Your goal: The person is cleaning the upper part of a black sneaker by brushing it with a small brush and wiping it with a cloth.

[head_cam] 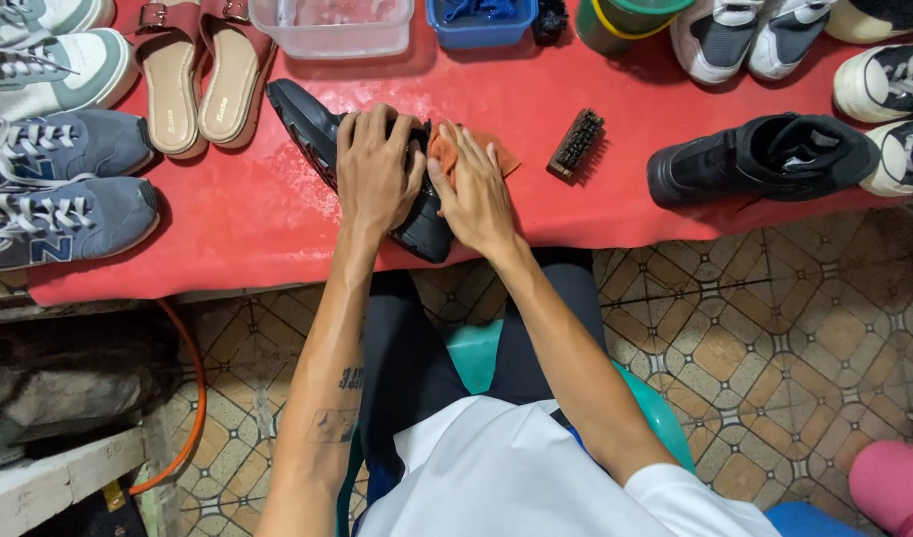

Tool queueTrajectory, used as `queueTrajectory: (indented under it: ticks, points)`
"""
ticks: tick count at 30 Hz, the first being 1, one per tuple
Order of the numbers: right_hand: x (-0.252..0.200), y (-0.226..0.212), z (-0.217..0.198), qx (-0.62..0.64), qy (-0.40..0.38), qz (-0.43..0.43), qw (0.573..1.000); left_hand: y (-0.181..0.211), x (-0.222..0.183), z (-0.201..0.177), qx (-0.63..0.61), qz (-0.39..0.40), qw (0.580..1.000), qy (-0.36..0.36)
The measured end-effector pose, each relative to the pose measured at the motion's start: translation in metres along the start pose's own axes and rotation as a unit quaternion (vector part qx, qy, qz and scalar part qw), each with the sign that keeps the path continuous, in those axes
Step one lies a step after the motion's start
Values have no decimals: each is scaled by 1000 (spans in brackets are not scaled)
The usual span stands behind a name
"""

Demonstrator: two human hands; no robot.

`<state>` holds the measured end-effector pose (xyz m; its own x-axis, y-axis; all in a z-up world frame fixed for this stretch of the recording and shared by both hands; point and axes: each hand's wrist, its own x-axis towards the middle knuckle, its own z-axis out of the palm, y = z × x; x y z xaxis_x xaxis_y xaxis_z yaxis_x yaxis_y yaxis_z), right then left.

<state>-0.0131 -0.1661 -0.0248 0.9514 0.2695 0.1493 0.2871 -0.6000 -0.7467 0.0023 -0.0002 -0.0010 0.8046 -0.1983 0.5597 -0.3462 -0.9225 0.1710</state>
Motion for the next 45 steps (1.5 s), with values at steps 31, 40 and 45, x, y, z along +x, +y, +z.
queueTrajectory:
  ticks: [31, 40, 45]
  points:
    - [-51, -32, -5, 46, 1, -37, 998, 5, 0, -18, 5, 18, 999, -45]
    - [-81, -16, -23, 22, -4, -27, 999, 8, 2, -18, -5, 9, 999, -36]
    - [-81, -4, -3, 47, 38, -52, 997, 1, -5, -5, -19, 2, 1000, 1]
